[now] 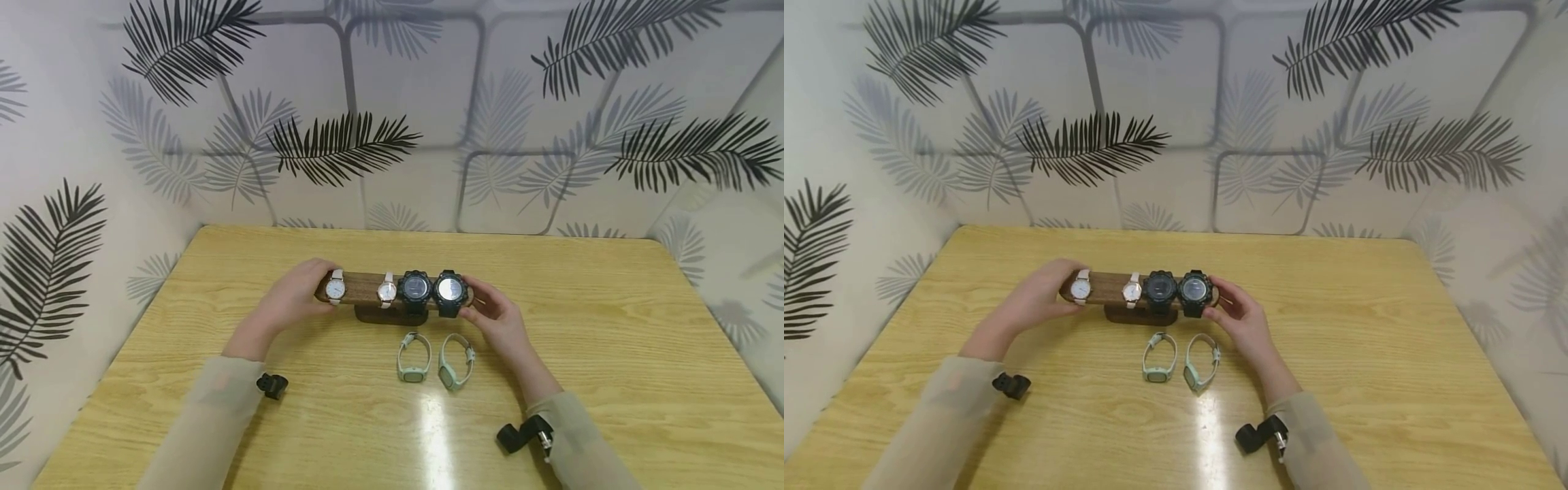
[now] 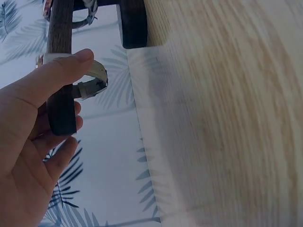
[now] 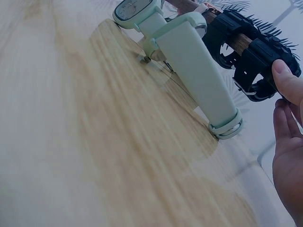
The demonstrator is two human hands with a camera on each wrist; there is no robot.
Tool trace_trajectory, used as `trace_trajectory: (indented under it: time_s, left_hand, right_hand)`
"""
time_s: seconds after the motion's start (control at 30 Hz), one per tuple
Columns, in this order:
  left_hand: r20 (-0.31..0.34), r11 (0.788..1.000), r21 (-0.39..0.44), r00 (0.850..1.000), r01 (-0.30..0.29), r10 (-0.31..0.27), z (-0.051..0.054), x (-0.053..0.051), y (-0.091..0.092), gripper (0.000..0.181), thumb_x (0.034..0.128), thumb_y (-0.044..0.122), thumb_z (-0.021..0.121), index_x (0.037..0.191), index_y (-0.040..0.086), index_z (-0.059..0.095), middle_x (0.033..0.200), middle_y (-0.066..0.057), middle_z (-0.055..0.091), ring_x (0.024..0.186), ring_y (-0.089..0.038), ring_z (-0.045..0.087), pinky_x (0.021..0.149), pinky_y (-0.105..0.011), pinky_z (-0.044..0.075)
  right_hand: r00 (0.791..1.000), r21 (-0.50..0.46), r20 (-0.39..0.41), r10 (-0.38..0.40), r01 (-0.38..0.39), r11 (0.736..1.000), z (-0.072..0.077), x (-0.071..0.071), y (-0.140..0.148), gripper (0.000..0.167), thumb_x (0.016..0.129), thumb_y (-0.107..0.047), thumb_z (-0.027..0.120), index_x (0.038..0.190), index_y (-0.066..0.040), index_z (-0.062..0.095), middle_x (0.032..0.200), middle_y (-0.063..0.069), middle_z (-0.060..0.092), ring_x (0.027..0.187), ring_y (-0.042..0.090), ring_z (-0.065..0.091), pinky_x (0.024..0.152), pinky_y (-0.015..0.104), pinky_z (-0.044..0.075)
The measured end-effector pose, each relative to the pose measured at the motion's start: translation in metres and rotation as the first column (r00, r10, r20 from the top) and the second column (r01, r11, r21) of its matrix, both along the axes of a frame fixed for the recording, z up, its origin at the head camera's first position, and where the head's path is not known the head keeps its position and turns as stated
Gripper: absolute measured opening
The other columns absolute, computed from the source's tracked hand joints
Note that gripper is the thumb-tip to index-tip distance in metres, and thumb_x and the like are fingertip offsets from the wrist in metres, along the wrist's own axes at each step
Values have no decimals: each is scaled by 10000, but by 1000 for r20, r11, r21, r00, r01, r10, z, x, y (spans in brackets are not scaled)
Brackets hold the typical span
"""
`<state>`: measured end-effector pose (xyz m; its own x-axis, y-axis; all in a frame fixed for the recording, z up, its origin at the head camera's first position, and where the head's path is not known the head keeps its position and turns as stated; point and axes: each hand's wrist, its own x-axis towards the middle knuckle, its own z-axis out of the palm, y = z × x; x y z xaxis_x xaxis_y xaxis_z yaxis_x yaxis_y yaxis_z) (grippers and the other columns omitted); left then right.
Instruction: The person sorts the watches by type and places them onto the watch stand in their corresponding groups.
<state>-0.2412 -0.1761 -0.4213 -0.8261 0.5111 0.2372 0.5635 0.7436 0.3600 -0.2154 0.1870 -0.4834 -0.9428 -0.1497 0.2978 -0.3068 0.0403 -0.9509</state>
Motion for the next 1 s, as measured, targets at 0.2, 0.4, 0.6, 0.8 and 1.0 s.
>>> trace_trajectory:
  time_s: [0.2, 0.4, 0.6, 0.8, 1.0]
  left_hand:
    - [-145, 986, -168, 989, -3, -22, 3, -1, 14, 653, 692, 219, 863, 1231, 25, 549, 1135, -107, 598, 1040, -266, 556, 958, -402, 459]
    - [-221, 966, -259, 975, -22, -37, 3, -1, 29, 675, 699, 346, 848, 1212, 26, 548, 1125, -99, 591, 1056, -266, 535, 1001, -392, 420]
    - [-241, 964, -264, 969, -14, -52, 0, -2, 42, 702, 701, 397, 840, 1222, 25, 549, 1148, -96, 591, 1075, -261, 535, 1043, -392, 387]
    - [-233, 970, -242, 971, -2, -56, -1, -1, 52, 670, 709, 378, 839, 1209, 37, 550, 1151, -91, 592, 1085, -261, 538, 1051, -389, 376]
    - [-210, 973, -229, 976, 9, -59, 0, 0, 55, 653, 719, 341, 842, 1217, 41, 544, 1169, -84, 587, 1091, -245, 538, 1023, -372, 407]
  right_hand:
    - [1000, 2, 4, -3, 3, 1000, 0, 0, 0, 539, 842, 15, 699, 1347, 8, 509, 1364, 171, 512, 1179, 120, 538, 1005, 260, 427]
    - [1000, 7, 10, -6, 6, 1000, -1, -1, 0, 539, 838, 0, 710, 1341, 1, 517, 1351, 161, 526, 1168, 122, 544, 1004, 257, 428]
    - [1000, 3, 3, 6, -6, 1000, -2, -1, 0, 538, 840, 12, 701, 1343, 6, 512, 1355, 176, 518, 1173, 128, 542, 1002, 257, 430]
    - [1000, -6, 8, 13, -13, 1000, -2, -1, -1, 543, 842, 12, 700, 1349, 9, 505, 1360, 178, 513, 1173, 129, 543, 1003, 260, 430]
    - [1000, 0, 4, 10, -10, 1000, -3, -1, -1, 545, 843, -1, 703, 1351, -1, 507, 1360, 180, 513, 1170, 123, 546, 1001, 261, 432]
